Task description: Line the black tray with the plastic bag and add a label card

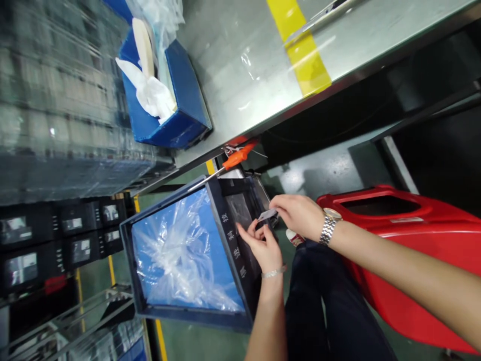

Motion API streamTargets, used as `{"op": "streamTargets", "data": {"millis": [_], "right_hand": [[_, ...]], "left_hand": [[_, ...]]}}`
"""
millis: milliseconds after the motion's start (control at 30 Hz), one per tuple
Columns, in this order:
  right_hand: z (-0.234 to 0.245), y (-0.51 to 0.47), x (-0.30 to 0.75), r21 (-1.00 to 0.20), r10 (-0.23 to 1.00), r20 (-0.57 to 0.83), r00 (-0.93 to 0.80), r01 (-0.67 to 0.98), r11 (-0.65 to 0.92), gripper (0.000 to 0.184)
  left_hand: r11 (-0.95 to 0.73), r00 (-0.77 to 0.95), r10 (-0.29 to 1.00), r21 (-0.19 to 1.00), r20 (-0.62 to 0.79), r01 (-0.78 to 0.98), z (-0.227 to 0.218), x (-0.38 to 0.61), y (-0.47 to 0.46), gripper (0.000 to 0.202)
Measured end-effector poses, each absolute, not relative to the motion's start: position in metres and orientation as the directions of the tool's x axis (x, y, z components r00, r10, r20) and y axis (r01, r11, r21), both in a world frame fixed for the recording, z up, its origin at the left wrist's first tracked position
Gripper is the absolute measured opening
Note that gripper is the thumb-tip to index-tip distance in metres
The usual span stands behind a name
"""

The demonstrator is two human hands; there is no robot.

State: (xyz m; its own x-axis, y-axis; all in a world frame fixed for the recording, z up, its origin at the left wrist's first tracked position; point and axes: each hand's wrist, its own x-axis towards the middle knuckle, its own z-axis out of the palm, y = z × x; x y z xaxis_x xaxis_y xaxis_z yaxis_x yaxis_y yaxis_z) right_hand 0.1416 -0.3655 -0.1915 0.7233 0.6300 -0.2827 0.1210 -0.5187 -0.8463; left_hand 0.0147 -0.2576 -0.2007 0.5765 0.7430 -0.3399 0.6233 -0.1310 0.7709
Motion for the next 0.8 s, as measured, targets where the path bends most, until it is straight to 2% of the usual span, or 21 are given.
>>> {"op": "streamTargets", "data": {"millis": [100, 200, 267, 367, 500, 567, 700, 800], "right_hand": [[-0.189, -0.345, 0.145, -0.899, 0.676, -0.161, 0.719, 0.176, -0.402, 0.020], [-0.188, -0.324, 0.149, -0.934, 0.745, 0.013, 0.667, 0.275, -0.230, 0.022], [-0.189, -0.310, 0.153, -0.925, 0.792, 0.141, 0.594, 0.364, -0.108, 0.026], [-0.194, -0.289, 0.161, -0.869, 0.868, 0.225, 0.442, 0.494, -0.026, 0.030], [-0.198, -0.260, 0.173, -0.720, 0.980, 0.134, 0.146, 0.694, -0.005, 0.020], [-0.199, -0.248, 0.174, -0.626, 0.994, 0.075, 0.084, 0.780, -0.018, 0.016], [-0.203, -0.233, 0.159, -0.482, 0.992, -0.034, 0.120, 0.868, -0.122, 0.018], [-0.206, -0.232, 0.139, -0.434, 0.973, -0.097, 0.208, 0.871, -0.229, 0.022]], "left_hand": [[-0.145, 0.523, 0.797, 0.745, -0.301, 0.651, -0.208, 0.020, -0.251, 0.076], [-0.008, 0.445, 0.825, 0.779, -0.350, 0.627, -0.213, 0.024, -0.248, 0.066], [0.038, 0.458, 0.810, 0.812, -0.366, 0.583, -0.214, 0.027, -0.247, 0.059], [-0.059, 0.549, 0.772, 0.823, -0.321, 0.564, -0.212, 0.027, -0.251, 0.061], [-0.087, 0.550, 0.767, 0.797, -0.330, 0.598, -0.205, 0.024, -0.259, 0.066], [-0.078, 0.535, 0.775, 0.789, -0.337, 0.610, -0.201, 0.024, -0.262, 0.067], [-0.024, 0.555, 0.717, 0.781, -0.422, 0.624, -0.181, 0.010, -0.274, 0.068], [-0.071, 0.648, 0.560, 0.750, -0.516, 0.658, -0.155, -0.026, -0.293, 0.065]]}}
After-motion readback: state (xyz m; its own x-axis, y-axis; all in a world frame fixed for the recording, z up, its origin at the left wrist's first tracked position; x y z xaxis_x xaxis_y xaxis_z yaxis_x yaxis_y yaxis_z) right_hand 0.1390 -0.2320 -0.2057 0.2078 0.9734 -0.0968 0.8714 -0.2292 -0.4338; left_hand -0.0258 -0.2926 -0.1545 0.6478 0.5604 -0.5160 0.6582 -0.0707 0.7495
